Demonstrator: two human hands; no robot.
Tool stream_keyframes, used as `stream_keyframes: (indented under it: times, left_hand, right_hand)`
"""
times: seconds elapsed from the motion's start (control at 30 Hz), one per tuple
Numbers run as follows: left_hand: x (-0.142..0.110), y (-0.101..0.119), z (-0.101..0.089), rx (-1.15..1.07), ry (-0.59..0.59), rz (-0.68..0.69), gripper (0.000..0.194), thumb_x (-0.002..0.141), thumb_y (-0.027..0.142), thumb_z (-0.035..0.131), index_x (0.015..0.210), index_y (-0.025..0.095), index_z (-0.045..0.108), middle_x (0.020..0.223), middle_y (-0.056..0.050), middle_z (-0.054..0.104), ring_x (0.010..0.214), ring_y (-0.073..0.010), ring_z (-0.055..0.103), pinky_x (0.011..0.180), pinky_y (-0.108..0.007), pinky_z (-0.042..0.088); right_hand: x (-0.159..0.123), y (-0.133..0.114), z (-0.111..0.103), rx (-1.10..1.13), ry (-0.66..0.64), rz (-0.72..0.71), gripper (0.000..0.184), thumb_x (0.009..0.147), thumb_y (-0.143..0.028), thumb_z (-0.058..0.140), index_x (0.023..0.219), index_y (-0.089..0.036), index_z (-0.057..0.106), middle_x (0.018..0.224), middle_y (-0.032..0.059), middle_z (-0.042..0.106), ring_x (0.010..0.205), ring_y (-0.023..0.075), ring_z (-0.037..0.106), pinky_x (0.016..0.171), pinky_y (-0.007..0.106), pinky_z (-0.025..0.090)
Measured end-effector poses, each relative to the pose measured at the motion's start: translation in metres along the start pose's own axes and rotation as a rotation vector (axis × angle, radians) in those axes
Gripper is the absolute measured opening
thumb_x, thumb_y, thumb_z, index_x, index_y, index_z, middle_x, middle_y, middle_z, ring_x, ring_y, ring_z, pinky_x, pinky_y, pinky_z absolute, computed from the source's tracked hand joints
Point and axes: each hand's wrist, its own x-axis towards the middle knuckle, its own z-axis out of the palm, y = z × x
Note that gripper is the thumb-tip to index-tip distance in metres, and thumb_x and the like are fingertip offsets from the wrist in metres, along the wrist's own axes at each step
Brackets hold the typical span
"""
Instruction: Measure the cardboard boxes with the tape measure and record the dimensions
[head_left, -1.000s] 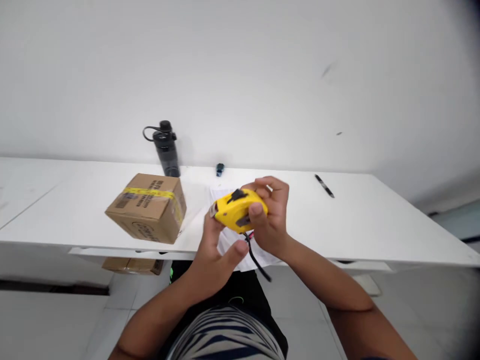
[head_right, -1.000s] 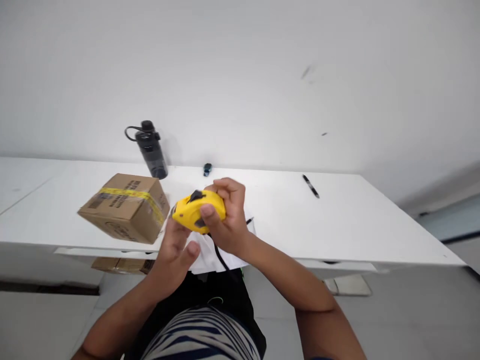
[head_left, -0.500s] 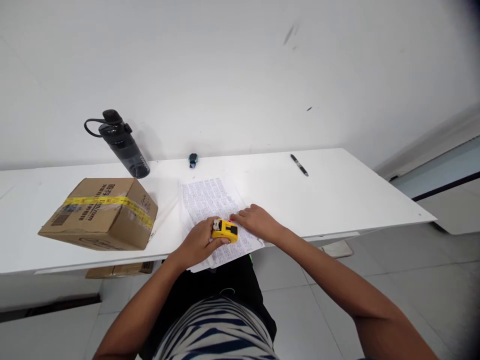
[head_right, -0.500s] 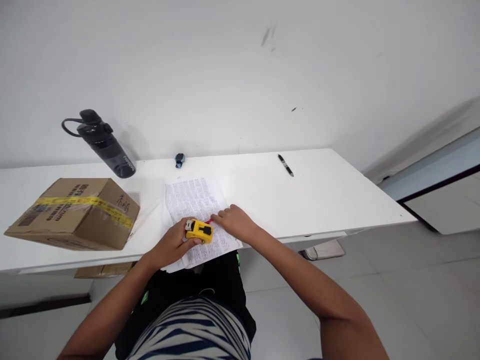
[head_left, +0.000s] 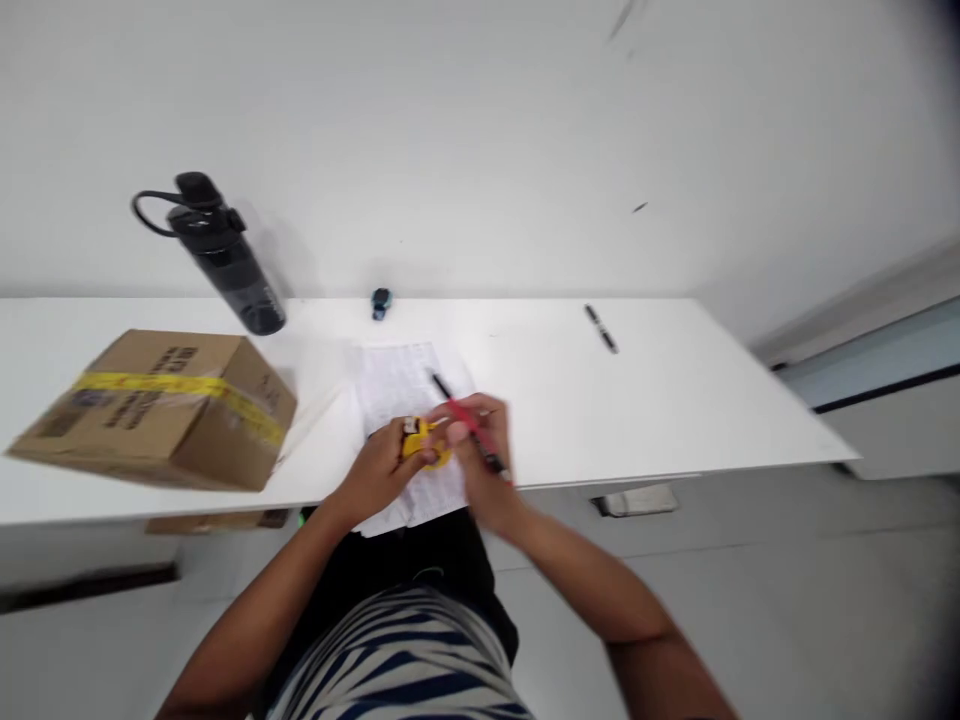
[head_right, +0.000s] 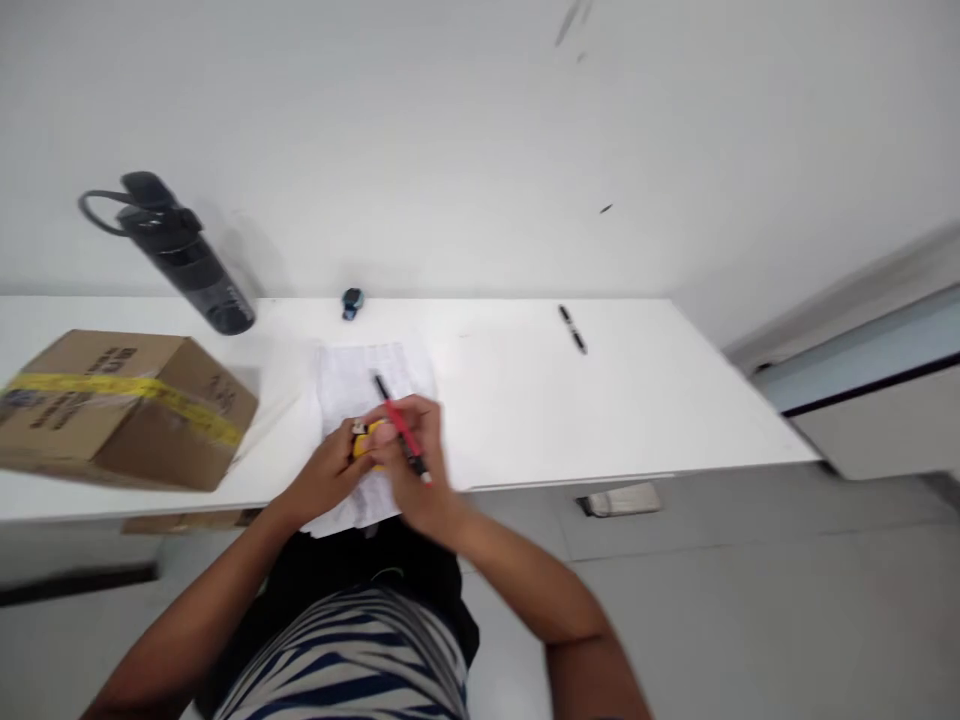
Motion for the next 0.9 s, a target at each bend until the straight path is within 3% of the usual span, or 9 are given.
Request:
stream_keyframes:
  times: [0.07, 0.13, 0.23, 0.33, 0.43, 0.53, 0.6, 0.77, 0.9]
  left_hand:
    - [0.007, -0.001, 0.000, -0.031, 0.043, -0.050, 0.024, 0.093, 0.040, 0.043, 0.103, 0.020, 0.050, 0.100, -0.008, 0.062, 0.093, -0.0254, 0.061, 0.080, -0.040, 0.048]
    - [0.012, -0.002, 0.000, -0.061, 0.074, -0.142, 0.023, 0.092, 0.040, 0.043, 0.102, 0.020, 0.047, 0.096, -0.007, 0.062, 0.088, -0.0244, 0.062, 0.075, -0.038, 0.048]
    - [0.014, 0.000, -0.002, -0.098, 0.070, -0.222, 0.028, 0.090, 0.047, 0.047, 0.101, 0.020, 0.045, 0.093, -0.006, 0.063, 0.084, -0.0233, 0.062, 0.071, -0.036, 0.048]
    - [0.013, 0.002, -0.003, -0.103, 0.036, -0.219, 0.031, 0.090, 0.051, 0.048, 0.098, 0.021, 0.045, 0.092, -0.005, 0.063, 0.083, -0.0232, 0.061, 0.070, -0.035, 0.047]
    - [0.012, 0.001, -0.003, -0.097, 0.042, -0.219, 0.033, 0.089, 0.052, 0.048, 0.096, 0.020, 0.045, 0.092, -0.006, 0.063, 0.085, -0.0239, 0.061, 0.072, -0.036, 0.047]
    - [0.011, 0.001, -0.002, -0.100, 0.050, -0.207, 0.033, 0.089, 0.052, 0.049, 0.097, 0.020, 0.046, 0.094, -0.006, 0.063, 0.087, -0.0245, 0.061, 0.073, -0.037, 0.047]
    - [0.010, 0.001, -0.002, -0.095, 0.050, -0.211, 0.033, 0.088, 0.052, 0.049, 0.095, 0.021, 0.045, 0.093, -0.006, 0.063, 0.087, -0.0245, 0.061, 0.072, -0.036, 0.047]
    - [0.008, 0.003, -0.002, -0.083, 0.033, -0.210, 0.034, 0.089, 0.053, 0.048, 0.098, 0.021, 0.045, 0.094, -0.006, 0.063, 0.088, -0.0248, 0.061, 0.072, -0.036, 0.047]
    - [0.008, 0.002, -0.002, -0.092, 0.040, -0.196, 0.034, 0.088, 0.053, 0.050, 0.099, 0.020, 0.046, 0.094, -0.006, 0.062, 0.089, -0.0250, 0.061, 0.074, -0.037, 0.048]
  right_hand:
    - [-0.005, 0.009, 0.018, 0.052, -0.006, 0.030, 0.027, 0.100, -0.047, 0.034, 0.120, -0.030, 0.032, 0.114, 0.0072, 0.063, 0.086, 0.0160, 0.067, 0.082, 0.039, 0.054]
    - [-0.008, 0.025, 0.016, 0.029, 0.038, 0.012, 0.031, 0.100, -0.049, 0.033, 0.123, -0.029, 0.031, 0.122, 0.0097, 0.060, 0.092, 0.0166, 0.066, 0.087, 0.041, 0.052]
    - [-0.005, 0.047, -0.021, -0.083, 0.138, 0.068, 0.032, 0.096, -0.052, 0.041, 0.112, -0.025, 0.041, 0.105, 0.0064, 0.063, 0.082, 0.0163, 0.064, 0.078, 0.036, 0.051]
    - [0.006, 0.060, -0.067, -0.300, -0.042, 0.300, 0.034, 0.089, -0.055, 0.054, 0.083, -0.022, 0.051, 0.063, -0.0041, 0.052, 0.057, 0.0132, 0.050, 0.056, 0.027, 0.042]
    - [0.014, 0.064, -0.094, -0.188, -0.152, 0.360, 0.039, 0.092, -0.057, 0.046, 0.089, -0.020, 0.057, 0.056, -0.0060, 0.048, 0.051, 0.0118, 0.044, 0.053, 0.026, 0.037]
    - [0.017, 0.065, -0.102, -0.089, -0.258, 0.370, 0.050, 0.096, -0.059, 0.035, 0.103, -0.018, 0.064, 0.058, -0.0017, 0.057, 0.056, 0.0146, 0.052, 0.056, 0.027, 0.038]
    - [0.018, 0.068, -0.103, -0.108, -0.282, 0.391, 0.055, 0.095, -0.061, 0.034, 0.096, -0.017, 0.068, 0.054, 0.0003, 0.058, 0.058, 0.0166, 0.054, 0.056, 0.029, 0.039]
    - [0.019, 0.077, -0.105, -0.106, -0.156, 0.403, 0.053, 0.086, -0.069, 0.047, 0.073, -0.020, 0.062, 0.071, 0.0037, 0.065, 0.049, 0.0124, 0.047, 0.053, 0.029, 0.042]
    - [0.019, 0.079, -0.104, -0.014, -0.032, 0.443, 0.074, 0.086, -0.079, 0.015, 0.076, -0.021, 0.060, 0.067, 0.0057, 0.063, 0.051, 0.0156, 0.052, 0.054, 0.032, 0.045]
